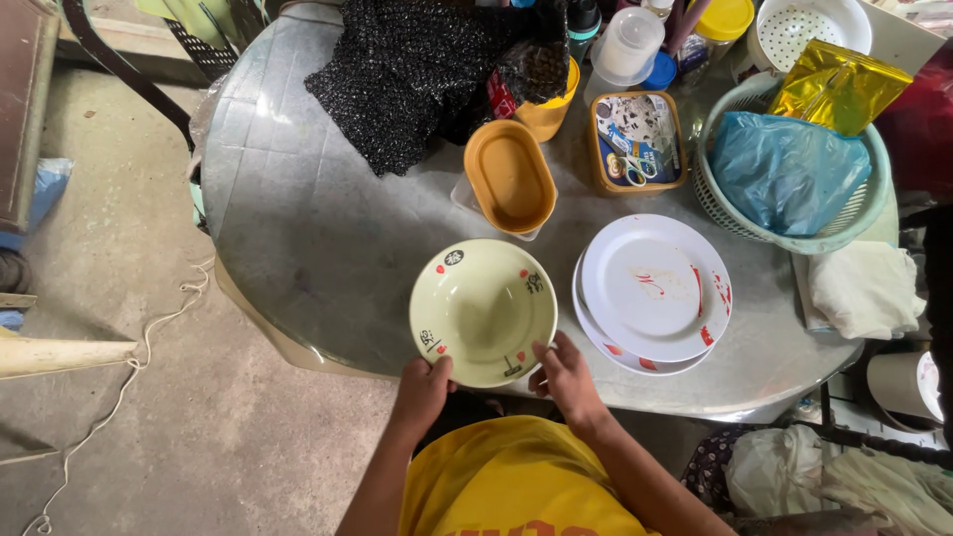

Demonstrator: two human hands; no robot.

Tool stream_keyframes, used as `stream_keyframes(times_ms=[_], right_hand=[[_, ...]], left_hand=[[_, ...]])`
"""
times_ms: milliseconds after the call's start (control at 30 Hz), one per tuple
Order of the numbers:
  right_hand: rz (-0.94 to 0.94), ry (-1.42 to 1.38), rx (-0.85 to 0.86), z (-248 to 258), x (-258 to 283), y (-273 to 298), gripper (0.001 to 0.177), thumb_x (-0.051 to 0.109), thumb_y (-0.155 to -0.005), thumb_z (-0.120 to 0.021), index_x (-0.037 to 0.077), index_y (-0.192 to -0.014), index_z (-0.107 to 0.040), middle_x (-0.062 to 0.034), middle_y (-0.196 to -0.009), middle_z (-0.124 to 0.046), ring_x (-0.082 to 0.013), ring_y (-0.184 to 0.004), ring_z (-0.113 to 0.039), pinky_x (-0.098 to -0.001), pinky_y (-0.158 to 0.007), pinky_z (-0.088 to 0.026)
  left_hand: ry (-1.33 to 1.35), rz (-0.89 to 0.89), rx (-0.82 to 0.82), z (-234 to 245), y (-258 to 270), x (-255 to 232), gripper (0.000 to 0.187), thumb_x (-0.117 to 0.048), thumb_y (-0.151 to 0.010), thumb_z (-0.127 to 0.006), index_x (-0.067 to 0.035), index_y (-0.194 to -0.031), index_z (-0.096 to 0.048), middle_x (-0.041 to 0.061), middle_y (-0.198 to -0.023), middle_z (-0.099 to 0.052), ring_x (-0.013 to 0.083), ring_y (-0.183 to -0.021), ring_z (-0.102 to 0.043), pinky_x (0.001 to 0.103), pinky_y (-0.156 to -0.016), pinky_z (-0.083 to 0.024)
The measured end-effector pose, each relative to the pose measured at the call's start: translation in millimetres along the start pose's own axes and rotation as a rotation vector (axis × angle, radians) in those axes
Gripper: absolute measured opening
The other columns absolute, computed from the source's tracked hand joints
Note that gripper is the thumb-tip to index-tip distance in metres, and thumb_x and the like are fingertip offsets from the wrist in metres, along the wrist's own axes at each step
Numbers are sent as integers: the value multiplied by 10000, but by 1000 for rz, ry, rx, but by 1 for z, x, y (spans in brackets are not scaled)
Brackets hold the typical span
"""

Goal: Organizing and stacking various ceramic plates and bowls on a table.

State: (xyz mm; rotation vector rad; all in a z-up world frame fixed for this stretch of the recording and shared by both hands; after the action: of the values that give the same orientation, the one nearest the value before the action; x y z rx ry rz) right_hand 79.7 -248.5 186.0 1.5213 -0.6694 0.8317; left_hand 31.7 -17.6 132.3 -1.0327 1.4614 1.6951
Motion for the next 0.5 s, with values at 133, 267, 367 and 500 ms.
stream_keyframes(times_ms=[133,267,367,500], right_hand=[[79,102,-8,9,0,-10,392,320,-977,-527,35,-1245,-557,-113,-705,-693,-141,-517,-594,-286,-496,-495],[-38,384,193,-10,-11,5,304,222,-967,-574,-37,-1124,-592,-118,-778,-757,-144,-544,-691,-294,-501,-576],[-100,388,385,-30,-16,18,297,229,-977,-600,-42,-1098,-608,-120,-780,-747,-138,-543,-661,-287,-504,-551],[-156,395,373,-35,-13,11,327,288,-1012,-562,-26,-1051,-643,-113,-752,-731,-127,-531,-613,-282,-511,-538]], left_hand=[[-208,142,55,33,-6,-17,341,-258,-940,-538,-11,-752,-679,57,-585,-621,154,-502,-530,335,-492,-431],[-410,213,198,70,-9,-22,339,-339,-938,-561,-61,-790,-688,28,-596,-634,122,-505,-562,309,-496,-500],[-572,226,151,86,-7,-33,465,-400,-966,-578,-2,-755,-693,64,-577,-613,146,-486,-529,335,-495,-469],[-673,193,52,84,-12,-40,559,-472,-983,-563,6,-739,-721,102,-561,-629,172,-479,-540,371,-515,-458]])
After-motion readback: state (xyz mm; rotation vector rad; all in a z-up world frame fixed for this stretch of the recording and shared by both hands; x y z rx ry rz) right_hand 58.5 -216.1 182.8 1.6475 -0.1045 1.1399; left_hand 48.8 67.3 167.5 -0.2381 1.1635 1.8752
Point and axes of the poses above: each hand's wrist, its own y-axis away from the middle knuckle, its own z-axis out of the back of the hand, x = y × z, the point moved 4 cm from there along -y, towards the middle knuckle
